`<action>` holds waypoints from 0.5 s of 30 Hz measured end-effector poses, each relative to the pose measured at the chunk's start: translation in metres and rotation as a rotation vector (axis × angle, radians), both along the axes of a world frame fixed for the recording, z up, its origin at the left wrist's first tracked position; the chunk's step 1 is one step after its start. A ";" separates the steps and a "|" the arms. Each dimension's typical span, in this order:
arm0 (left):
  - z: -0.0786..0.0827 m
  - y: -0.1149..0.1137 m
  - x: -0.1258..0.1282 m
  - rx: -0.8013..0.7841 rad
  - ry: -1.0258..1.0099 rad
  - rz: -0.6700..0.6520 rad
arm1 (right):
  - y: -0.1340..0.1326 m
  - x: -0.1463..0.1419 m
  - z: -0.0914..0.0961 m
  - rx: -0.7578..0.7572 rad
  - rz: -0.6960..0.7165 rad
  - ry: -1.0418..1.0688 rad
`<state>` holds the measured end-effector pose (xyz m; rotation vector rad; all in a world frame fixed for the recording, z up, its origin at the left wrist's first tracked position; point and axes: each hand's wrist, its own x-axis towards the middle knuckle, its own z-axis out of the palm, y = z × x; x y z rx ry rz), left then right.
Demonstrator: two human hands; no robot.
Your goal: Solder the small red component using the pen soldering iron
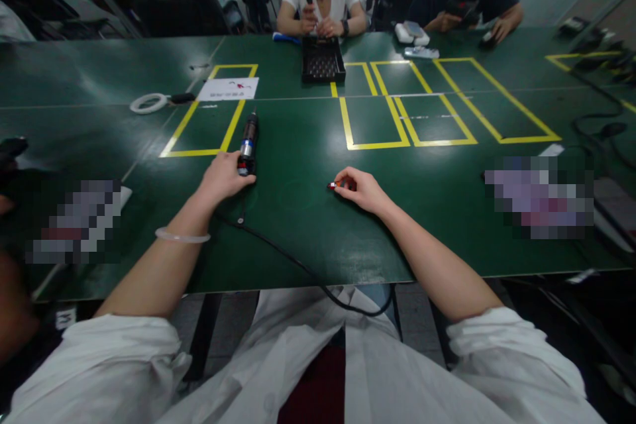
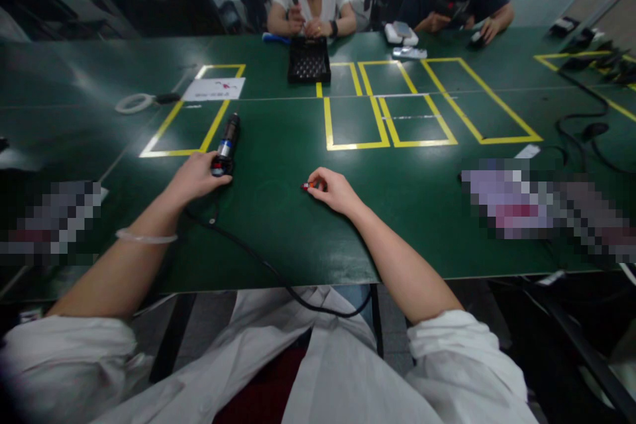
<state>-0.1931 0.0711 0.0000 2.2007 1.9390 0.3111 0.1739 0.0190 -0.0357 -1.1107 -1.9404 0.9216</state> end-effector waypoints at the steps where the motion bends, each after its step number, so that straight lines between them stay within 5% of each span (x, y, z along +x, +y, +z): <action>1: -0.001 -0.004 0.015 0.019 0.036 0.003 | 0.000 0.000 -0.001 0.001 0.002 0.004; 8: 0.003 -0.032 0.106 0.031 0.070 -0.143 | 0.001 0.001 -0.002 0.060 0.023 0.006; 15: 0.001 -0.052 0.155 0.024 -0.050 -0.281 | 0.002 0.002 -0.003 0.158 0.029 -0.031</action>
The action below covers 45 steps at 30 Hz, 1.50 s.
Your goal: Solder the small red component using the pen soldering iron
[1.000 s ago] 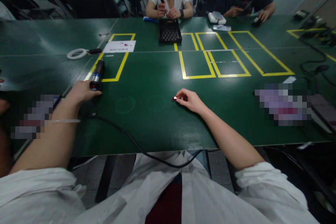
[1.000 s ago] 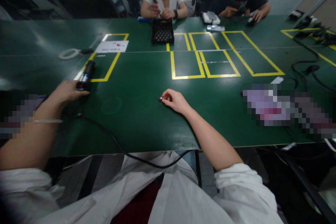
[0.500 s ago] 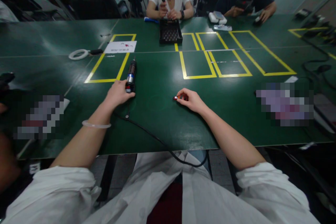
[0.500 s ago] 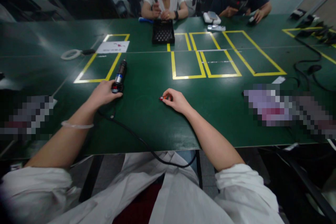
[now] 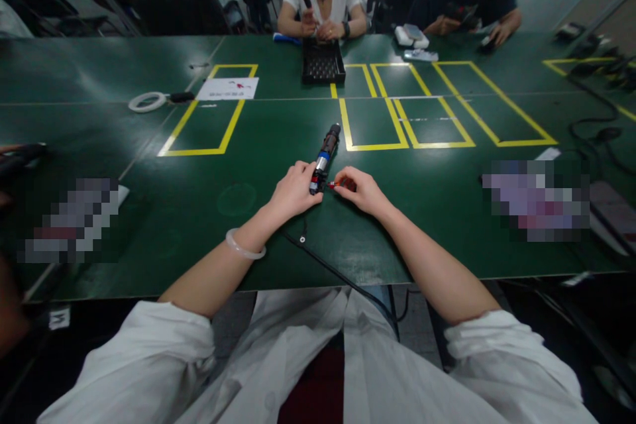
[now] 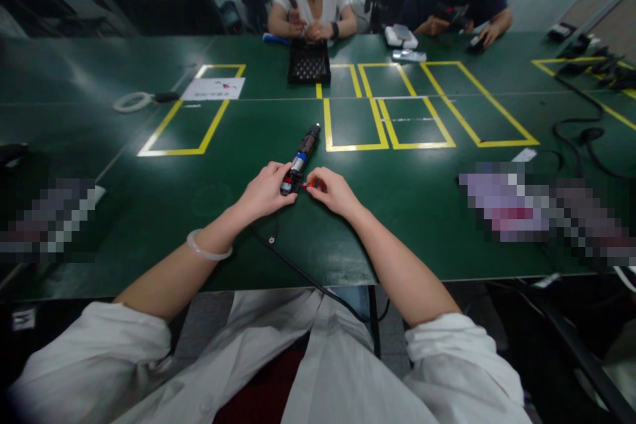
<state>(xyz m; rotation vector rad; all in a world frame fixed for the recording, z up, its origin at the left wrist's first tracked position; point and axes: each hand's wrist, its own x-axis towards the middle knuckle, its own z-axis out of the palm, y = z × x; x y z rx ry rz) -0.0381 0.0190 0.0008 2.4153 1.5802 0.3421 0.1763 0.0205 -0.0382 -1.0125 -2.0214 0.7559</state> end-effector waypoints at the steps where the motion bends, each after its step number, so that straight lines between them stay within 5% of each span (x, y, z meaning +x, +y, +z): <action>1: -0.001 -0.002 0.004 -0.003 -0.017 -0.015 | 0.000 0.000 -0.001 0.011 0.001 -0.006; 14: 0.001 -0.015 0.016 0.018 0.033 -0.063 | -0.001 0.001 0.002 0.022 0.013 -0.046; 31: 0.000 -0.021 0.031 0.107 0.190 0.066 | -0.004 -0.003 0.002 -0.021 0.000 0.041; 38: 0.005 -0.015 -0.002 0.096 0.262 0.090 | 0.001 0.001 -0.002 -0.036 -0.042 0.016; 45: 0.001 0.005 -0.081 0.101 0.338 0.246 | -0.001 0.002 0.000 -0.051 -0.031 -0.016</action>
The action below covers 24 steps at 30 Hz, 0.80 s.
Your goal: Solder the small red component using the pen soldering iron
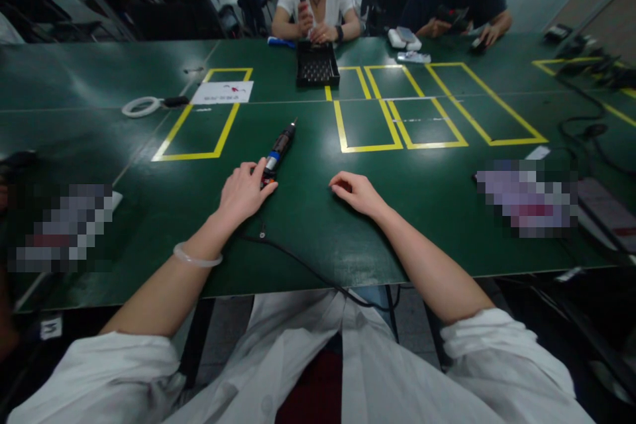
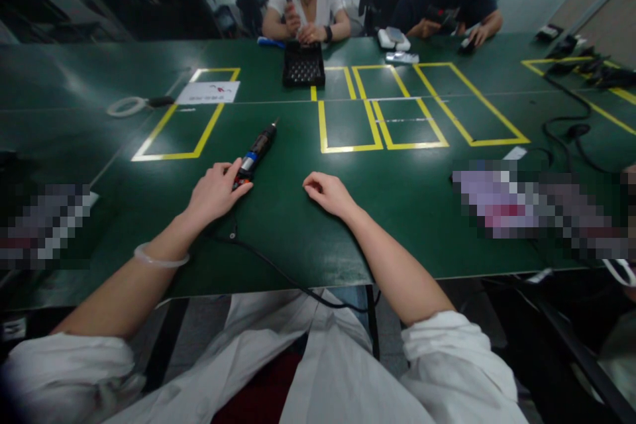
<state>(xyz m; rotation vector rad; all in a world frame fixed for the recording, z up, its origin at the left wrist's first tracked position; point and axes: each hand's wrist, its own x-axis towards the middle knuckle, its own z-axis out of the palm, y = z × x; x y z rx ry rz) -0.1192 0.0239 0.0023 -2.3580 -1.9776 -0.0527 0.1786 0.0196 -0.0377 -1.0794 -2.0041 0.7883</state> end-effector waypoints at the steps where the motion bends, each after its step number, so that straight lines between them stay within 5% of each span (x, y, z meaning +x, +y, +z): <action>1: 0.000 0.004 -0.014 -0.002 0.002 0.031 | 0.000 0.000 0.000 0.000 0.001 -0.002; 14: 0.007 0.045 -0.165 -0.091 0.087 0.385 | 0.001 -0.001 -0.002 -0.032 0.005 -0.017; 19: 0.007 0.055 -0.196 -0.085 0.091 0.457 | 0.001 -0.001 -0.003 -0.042 0.012 -0.024; 24: 0.007 0.058 -0.199 -0.037 0.090 0.498 | 0.001 -0.001 -0.002 -0.044 0.020 -0.030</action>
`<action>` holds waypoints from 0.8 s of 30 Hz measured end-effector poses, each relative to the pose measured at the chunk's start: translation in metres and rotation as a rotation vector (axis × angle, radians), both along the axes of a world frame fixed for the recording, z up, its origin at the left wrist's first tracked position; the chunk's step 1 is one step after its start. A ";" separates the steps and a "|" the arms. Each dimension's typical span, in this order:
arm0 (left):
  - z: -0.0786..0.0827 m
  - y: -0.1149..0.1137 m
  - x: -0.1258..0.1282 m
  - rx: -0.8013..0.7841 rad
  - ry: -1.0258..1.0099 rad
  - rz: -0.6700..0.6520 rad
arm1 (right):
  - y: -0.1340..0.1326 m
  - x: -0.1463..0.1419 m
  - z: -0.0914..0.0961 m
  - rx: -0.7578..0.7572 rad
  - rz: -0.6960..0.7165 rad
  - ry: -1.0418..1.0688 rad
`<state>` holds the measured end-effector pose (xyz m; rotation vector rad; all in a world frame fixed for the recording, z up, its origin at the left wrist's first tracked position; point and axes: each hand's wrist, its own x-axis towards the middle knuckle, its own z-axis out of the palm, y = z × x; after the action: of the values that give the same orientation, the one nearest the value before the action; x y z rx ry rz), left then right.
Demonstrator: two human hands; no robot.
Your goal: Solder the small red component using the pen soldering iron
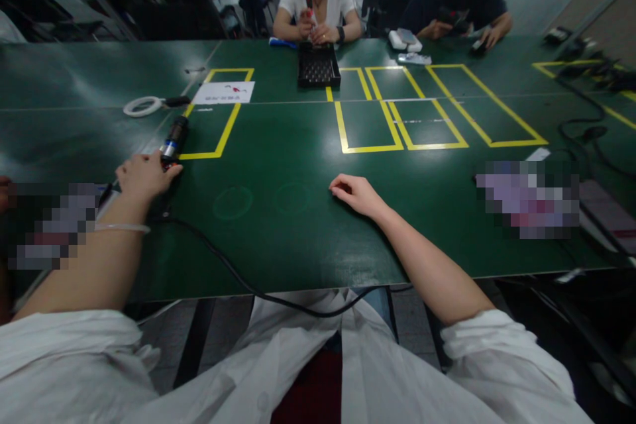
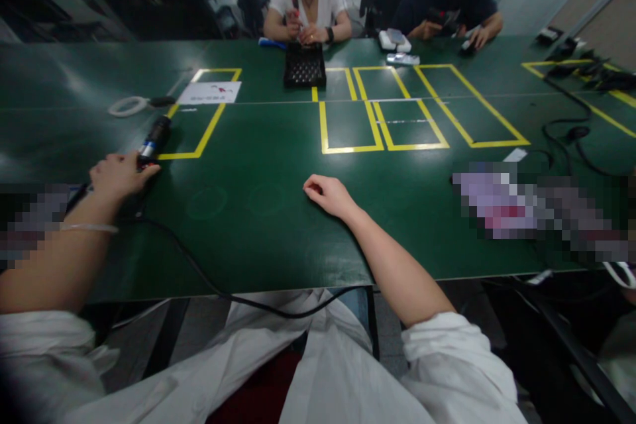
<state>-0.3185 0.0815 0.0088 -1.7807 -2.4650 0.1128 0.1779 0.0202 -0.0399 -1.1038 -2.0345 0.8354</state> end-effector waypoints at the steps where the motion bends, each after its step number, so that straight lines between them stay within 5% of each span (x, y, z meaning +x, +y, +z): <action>1: 0.000 -0.001 0.003 0.022 0.016 -0.003 | 0.000 0.000 0.000 0.000 0.000 -0.004; 6: -0.001 -0.014 0.023 0.146 0.071 0.040 | 0.001 0.001 -0.002 0.002 0.004 -0.002; 19: 0.003 -0.013 0.027 0.088 0.140 0.032 | 0.001 0.000 -0.001 0.000 -0.003 -0.010; 24: 0.019 -0.011 0.069 0.272 -0.025 -0.086 | 0.000 0.000 0.001 0.001 0.000 -0.005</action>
<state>-0.2496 0.0706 0.0283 -1.7742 -2.2834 -0.2410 0.1774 0.0198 -0.0389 -1.1065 -2.0381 0.8324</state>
